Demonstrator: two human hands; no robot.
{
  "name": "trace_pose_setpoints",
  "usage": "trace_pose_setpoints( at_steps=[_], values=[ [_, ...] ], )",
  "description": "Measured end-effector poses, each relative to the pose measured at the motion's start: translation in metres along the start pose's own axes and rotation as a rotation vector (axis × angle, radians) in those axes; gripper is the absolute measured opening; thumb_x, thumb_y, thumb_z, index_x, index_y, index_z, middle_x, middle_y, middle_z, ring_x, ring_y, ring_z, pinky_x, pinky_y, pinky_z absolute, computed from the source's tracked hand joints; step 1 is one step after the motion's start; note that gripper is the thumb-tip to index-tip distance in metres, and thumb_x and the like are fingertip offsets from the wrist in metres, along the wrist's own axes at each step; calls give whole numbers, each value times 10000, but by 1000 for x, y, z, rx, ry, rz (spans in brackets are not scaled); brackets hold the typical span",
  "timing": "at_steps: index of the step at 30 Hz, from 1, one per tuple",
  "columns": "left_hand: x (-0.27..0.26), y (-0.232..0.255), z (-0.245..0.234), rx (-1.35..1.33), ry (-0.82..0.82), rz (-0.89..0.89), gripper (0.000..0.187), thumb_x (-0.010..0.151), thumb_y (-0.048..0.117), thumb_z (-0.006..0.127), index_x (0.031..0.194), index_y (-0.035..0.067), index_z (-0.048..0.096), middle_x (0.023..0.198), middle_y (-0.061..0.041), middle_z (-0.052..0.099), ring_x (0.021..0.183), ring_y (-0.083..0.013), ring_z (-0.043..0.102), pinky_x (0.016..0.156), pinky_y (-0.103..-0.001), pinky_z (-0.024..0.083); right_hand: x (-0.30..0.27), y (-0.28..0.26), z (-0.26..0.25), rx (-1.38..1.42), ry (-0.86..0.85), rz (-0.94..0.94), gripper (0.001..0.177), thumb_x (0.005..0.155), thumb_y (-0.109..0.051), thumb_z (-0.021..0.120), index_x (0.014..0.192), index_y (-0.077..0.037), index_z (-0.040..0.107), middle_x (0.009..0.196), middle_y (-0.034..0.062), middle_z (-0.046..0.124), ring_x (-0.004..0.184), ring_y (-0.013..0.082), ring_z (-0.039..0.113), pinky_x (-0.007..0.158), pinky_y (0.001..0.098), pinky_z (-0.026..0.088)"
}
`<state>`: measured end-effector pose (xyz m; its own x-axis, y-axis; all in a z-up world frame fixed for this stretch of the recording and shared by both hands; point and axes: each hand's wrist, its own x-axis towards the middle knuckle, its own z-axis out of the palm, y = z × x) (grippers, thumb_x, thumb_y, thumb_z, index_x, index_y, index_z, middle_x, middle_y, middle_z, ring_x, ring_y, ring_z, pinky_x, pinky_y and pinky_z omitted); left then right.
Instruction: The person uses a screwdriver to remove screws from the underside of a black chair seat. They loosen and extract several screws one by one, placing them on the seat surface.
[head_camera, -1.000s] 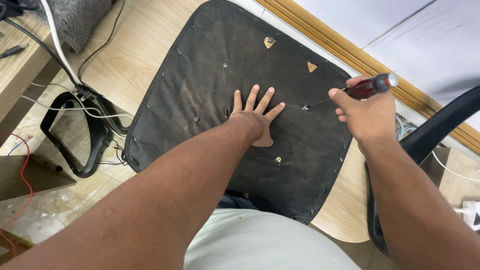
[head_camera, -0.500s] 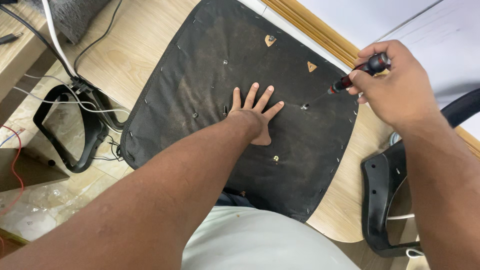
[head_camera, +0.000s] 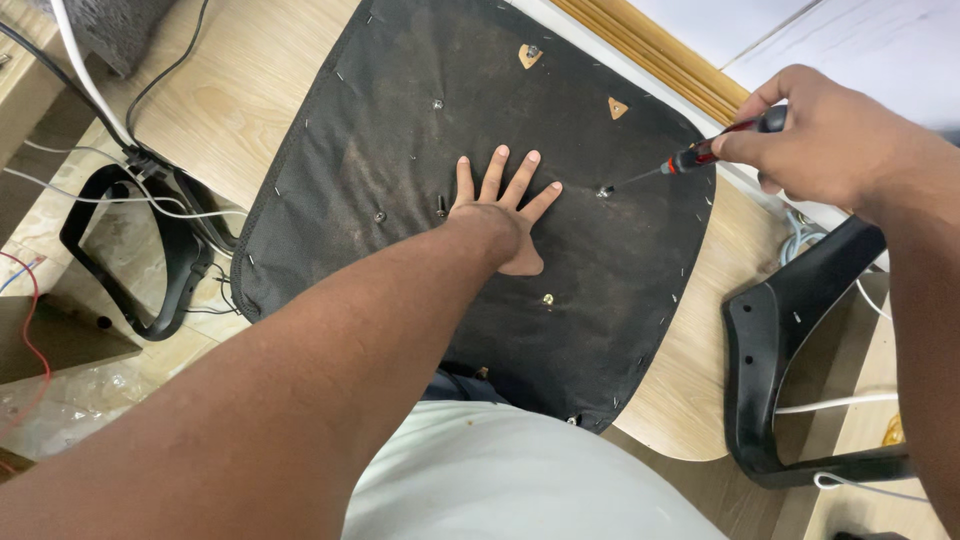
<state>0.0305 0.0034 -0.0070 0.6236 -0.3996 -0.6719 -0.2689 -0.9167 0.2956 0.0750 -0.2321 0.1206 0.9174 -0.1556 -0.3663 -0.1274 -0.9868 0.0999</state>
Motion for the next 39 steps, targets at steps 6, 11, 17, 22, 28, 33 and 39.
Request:
trace_pose_setpoints(
  at_steps=[6,11,17,22,28,33,39],
  values=[
    [17,44,-1,82,114,53,883,925,302,593,1675,188,141,1714,-247,-59,1571,-414,-97,1215,-675,0,1,1,13,188,12,22,518,1057,-454,622,1257,24,629,876,164,732,729,264,705,737,411,553],
    [23,62,-1,74,-13,173,846,938,195,554,1650,291,107,1716,-162,-135,1579,-361,-132,1241,-625,28,-7,-4,15,173,293,-368,592,924,-282,774,1378,11,530,971,193,693,843,317,684,756,454,539],
    [20,53,-3,144,2,184,853,950,171,563,1650,273,87,1729,-69,-107,1590,-299,-81,1243,-625,75,-13,-40,22,229,300,-171,320,1042,-371,697,1196,-94,654,1003,217,704,933,347,691,856,479,529],
    [15,58,-7,189,51,153,924,938,233,657,1646,129,71,1731,-74,-56,1588,-297,9,1214,-636,194,19,-36,7,-48,370,-339,351,924,-286,748,1151,-32,665,1052,253,642,884,397,685,792,489,554],
    [8,64,-14,229,15,139,1188,805,281,869,1646,70,57,1730,-137,-34,1585,-332,37,1191,-612,274,23,-17,6,-151,167,-154,331,1042,-377,652,1192,-95,736,911,218,730,882,385,702,875,500,537],
    [15,67,-13,220,25,127,1145,825,308,842,1640,74,73,1729,-139,-17,1581,-348,58,1178,-624,293,13,-9,-2,-149,47,-73,344,1037,-328,656,1186,-24,717,916,203,731,752,336,733,792,438,570],
    [24,67,-10,223,12,134,1044,881,274,763,1641,61,79,1728,-131,-7,1580,-342,68,1173,-608,311,3,-14,-14,69,-175,-23,344,989,-285,668,1277,-98,693,909,150,770,694,252,709,752,377,564]
  ],
)
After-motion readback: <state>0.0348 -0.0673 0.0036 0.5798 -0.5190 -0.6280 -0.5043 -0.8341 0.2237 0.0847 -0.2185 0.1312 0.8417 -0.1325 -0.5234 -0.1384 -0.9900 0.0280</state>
